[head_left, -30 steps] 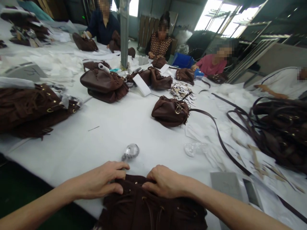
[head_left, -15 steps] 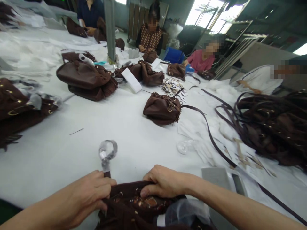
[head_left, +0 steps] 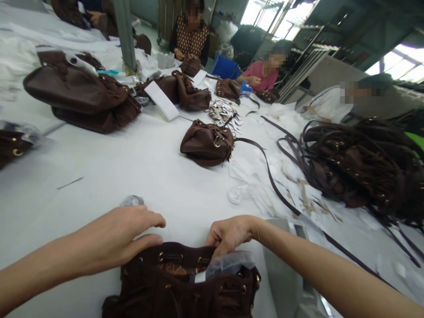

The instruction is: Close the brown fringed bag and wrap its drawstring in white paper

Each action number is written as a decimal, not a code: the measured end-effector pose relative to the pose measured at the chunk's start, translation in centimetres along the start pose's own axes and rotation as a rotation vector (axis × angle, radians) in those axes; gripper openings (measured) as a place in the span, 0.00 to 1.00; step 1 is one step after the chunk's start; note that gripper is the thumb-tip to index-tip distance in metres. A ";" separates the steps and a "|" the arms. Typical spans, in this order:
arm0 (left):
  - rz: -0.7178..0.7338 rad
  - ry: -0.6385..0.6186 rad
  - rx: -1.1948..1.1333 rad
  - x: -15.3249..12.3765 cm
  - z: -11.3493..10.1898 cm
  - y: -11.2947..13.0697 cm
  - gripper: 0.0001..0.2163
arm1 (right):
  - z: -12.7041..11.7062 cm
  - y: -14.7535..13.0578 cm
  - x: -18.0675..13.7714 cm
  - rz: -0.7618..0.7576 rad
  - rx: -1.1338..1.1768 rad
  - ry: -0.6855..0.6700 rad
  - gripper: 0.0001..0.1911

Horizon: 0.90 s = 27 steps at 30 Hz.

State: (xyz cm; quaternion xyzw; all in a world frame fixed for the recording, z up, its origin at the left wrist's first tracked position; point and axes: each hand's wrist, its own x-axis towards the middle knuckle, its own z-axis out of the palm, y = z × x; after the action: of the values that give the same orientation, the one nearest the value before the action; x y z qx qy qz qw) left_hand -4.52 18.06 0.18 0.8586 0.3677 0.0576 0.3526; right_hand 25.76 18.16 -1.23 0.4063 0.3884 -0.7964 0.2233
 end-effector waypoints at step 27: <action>0.100 -0.332 -0.024 4.2 2.0 -0.8 0.11 | 4.8 2.3 -5.9 -0.509 -0.314 1.130 0.14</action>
State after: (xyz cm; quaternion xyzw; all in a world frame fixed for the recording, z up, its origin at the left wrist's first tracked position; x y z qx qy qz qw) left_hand -1.26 20.15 -2.47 0.8692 0.2603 -0.0633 0.4156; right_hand 28.36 13.20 4.37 0.6210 0.6427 -0.4210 -0.1550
